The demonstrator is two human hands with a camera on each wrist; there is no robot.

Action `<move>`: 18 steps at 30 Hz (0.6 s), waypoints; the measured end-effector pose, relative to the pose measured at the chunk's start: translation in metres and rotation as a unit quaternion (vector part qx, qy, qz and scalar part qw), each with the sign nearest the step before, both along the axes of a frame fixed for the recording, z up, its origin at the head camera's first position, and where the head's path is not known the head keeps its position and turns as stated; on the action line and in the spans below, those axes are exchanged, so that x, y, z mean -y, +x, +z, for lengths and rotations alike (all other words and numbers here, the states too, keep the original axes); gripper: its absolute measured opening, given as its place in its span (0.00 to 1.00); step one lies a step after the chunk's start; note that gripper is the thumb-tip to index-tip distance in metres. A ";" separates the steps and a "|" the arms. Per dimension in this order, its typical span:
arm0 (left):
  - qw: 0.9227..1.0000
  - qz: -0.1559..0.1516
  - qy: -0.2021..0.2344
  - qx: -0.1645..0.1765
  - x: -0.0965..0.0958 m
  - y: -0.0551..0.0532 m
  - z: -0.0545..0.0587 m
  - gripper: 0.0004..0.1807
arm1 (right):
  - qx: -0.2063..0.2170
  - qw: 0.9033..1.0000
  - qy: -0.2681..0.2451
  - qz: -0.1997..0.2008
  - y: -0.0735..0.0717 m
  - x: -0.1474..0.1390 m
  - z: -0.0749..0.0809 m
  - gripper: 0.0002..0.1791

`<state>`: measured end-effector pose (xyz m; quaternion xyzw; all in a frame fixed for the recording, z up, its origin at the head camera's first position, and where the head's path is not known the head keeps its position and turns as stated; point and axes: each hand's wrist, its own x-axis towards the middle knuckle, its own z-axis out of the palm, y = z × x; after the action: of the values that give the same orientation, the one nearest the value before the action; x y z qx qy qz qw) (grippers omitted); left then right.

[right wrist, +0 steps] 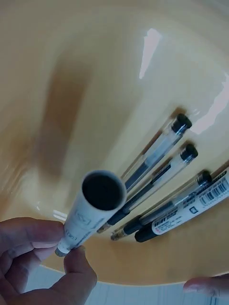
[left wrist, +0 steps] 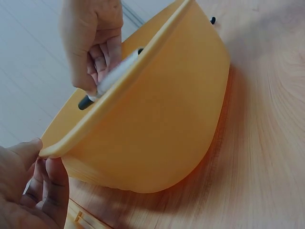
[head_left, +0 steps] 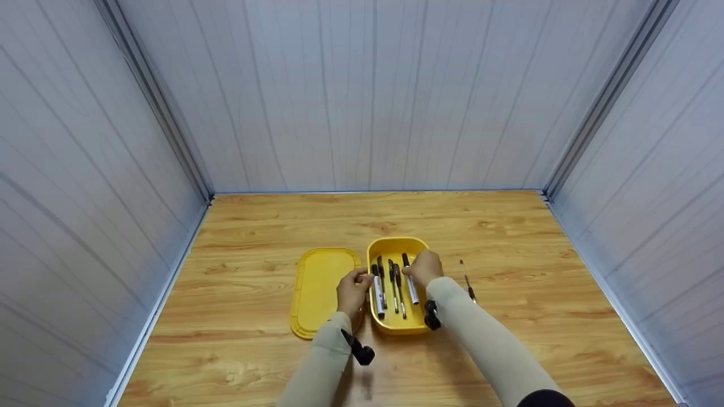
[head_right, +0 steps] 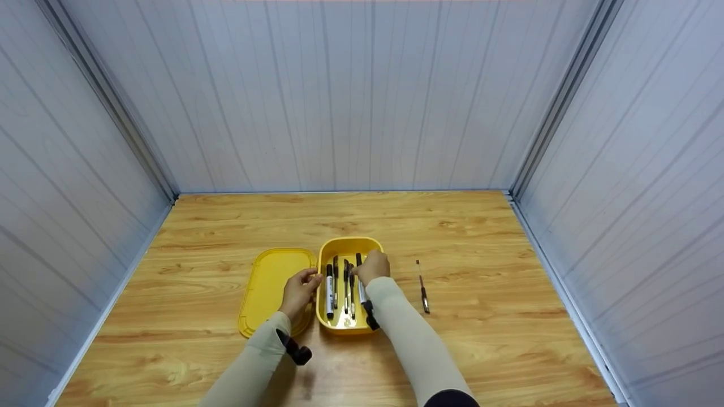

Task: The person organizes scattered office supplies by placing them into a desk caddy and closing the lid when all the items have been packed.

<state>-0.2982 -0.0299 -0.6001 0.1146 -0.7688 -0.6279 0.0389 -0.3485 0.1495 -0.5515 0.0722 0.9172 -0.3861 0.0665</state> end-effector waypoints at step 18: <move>0.999 0.015 0.035 0.015 -0.002 -0.001 -0.001 0.15 | 0.002 0.997 0.075 0.028 0.005 0.005 -0.021 0.19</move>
<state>-0.2993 -0.0277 -0.6009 0.1367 -0.7450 -0.6521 0.0323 -0.3439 0.1441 -0.5723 0.0517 0.9451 -0.3142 0.0733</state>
